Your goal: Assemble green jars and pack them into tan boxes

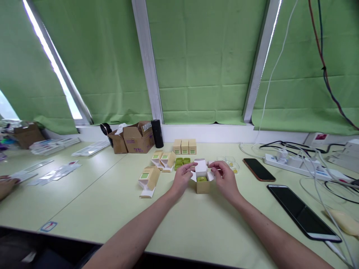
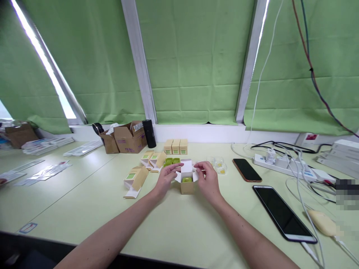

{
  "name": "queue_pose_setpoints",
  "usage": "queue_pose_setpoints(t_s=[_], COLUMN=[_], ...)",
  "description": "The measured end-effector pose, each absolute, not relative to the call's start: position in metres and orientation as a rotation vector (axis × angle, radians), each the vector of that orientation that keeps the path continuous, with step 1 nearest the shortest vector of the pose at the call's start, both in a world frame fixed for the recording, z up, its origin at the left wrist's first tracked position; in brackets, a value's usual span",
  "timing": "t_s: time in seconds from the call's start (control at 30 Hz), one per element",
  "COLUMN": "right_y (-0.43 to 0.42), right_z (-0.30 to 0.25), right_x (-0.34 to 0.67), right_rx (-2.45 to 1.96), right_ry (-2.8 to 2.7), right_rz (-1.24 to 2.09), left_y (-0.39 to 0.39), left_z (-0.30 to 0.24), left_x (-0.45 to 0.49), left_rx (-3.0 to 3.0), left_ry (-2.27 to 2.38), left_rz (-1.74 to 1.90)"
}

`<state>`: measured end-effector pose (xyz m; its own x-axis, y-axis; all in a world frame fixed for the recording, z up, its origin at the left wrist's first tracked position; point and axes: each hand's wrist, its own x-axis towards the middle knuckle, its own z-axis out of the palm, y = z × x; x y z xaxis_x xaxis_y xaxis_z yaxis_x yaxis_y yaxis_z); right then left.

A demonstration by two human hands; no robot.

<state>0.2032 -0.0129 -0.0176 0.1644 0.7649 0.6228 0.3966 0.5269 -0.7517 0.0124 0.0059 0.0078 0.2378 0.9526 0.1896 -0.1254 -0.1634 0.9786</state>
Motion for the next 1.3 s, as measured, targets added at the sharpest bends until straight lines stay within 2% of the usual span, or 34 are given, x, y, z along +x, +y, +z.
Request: queue_pose_setpoints(t_s=[0.33,1.3], right_y=[-0.009,-0.013], right_z=[-0.023,-0.017], right_x=[0.206,0.201], right_rx=[-1.084,-1.166], right_ry=[-1.410,-1.308], right_rz=[0.407,0.610], left_y=[0.004,0.004], left_z=[0.014,-0.001], left_x=[0.013,0.016], left_rx=[1.359,1.426], left_ry=[0.905,0.835], left_rz=[1.272,1.164])
